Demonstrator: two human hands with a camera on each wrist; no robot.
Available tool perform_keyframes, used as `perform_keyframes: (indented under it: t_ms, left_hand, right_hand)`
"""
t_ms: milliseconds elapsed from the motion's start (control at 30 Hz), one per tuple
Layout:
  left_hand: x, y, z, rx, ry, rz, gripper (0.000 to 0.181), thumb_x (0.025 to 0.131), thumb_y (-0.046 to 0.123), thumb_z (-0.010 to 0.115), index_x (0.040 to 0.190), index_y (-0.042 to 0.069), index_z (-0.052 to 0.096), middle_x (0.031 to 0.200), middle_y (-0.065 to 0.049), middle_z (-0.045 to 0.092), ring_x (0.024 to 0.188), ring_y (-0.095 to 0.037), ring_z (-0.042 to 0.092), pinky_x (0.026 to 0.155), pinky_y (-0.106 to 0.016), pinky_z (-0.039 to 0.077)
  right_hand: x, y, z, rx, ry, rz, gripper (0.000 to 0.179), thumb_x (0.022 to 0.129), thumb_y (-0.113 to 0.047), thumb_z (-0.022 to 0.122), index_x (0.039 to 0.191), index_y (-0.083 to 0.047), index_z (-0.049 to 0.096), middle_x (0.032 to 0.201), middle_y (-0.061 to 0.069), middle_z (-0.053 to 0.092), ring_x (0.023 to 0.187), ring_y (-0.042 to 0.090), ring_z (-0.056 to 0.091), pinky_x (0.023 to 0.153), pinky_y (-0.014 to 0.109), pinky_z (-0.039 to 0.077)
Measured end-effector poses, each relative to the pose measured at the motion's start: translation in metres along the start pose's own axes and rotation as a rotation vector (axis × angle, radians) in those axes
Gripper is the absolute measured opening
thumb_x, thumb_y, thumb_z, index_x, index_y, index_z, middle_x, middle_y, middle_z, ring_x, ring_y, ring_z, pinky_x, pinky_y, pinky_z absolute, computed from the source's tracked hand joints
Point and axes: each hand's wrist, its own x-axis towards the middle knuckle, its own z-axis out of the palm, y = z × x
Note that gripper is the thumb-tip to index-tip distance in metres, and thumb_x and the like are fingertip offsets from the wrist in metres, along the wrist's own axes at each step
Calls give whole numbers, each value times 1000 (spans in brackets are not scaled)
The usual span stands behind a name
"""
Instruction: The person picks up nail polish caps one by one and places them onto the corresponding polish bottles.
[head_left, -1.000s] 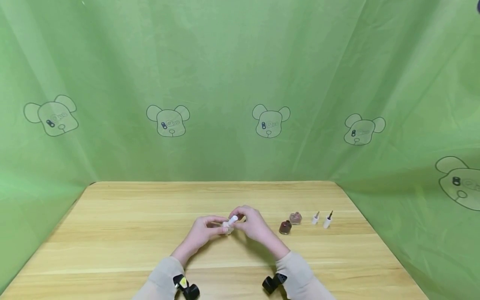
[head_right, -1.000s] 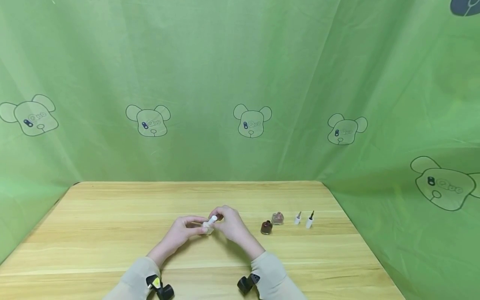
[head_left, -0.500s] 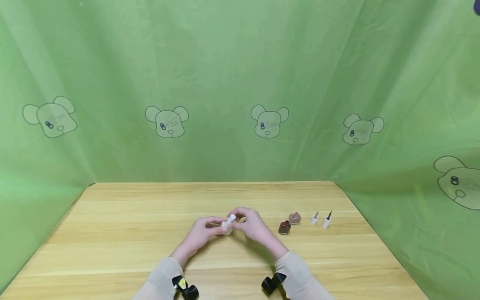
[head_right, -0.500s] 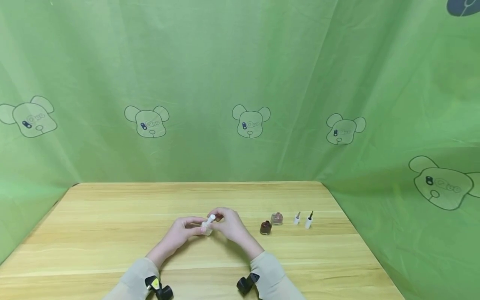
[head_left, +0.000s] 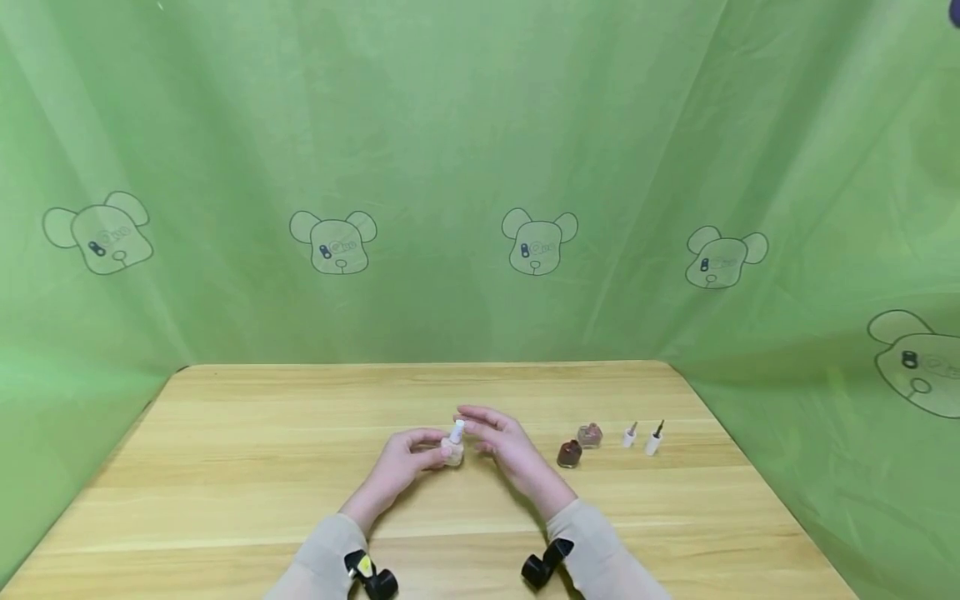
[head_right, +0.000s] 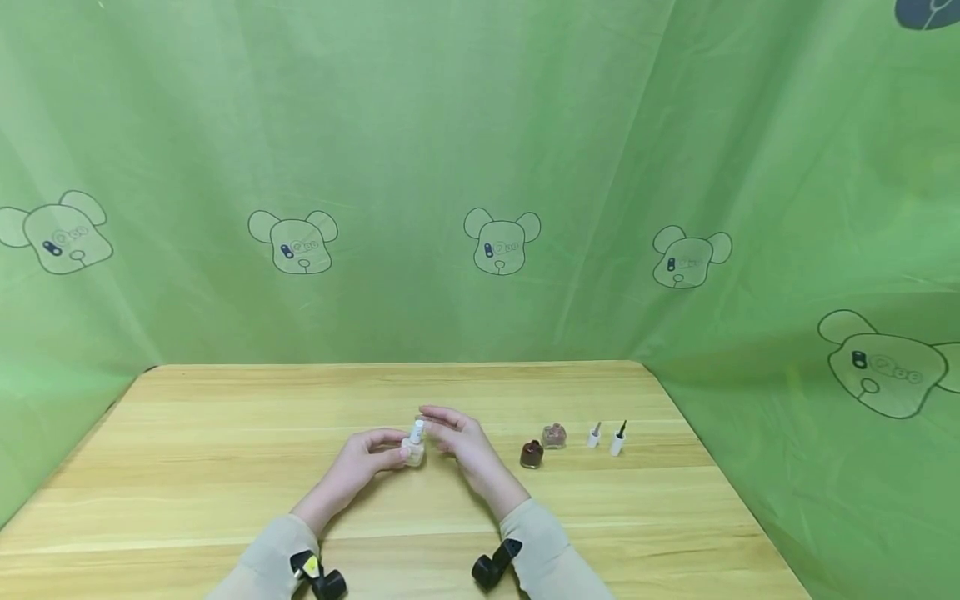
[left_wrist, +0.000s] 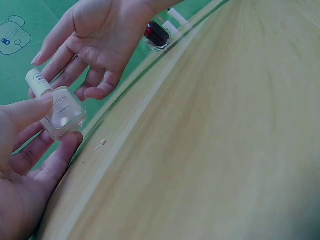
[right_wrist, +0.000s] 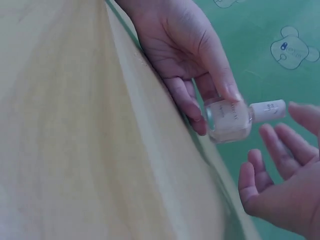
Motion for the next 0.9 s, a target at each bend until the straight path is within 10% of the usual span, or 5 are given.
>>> perform_keyframes:
  t_ms: [600,900]
  left_hand:
    - [0,0,0,52,-30,24,38,88,15,71,119,-6,64,118,-22,68,92,-11,67,82,-26,58]
    - [-1,0,0,82,-30,33,37,88,17,72,118,-4,66,118,-22,68,93,-13,68,82,-26,58]
  right_hand:
    - [5,16,-1,55,-43,-18,39,89,-10,67,126,1,60,110,-7,73,95,7,64,82,25,48]
    - [3,16,3,117,21,-1,18,84,-2,69,95,-15,68,97,-8,74,89,8,64,79,25,48]
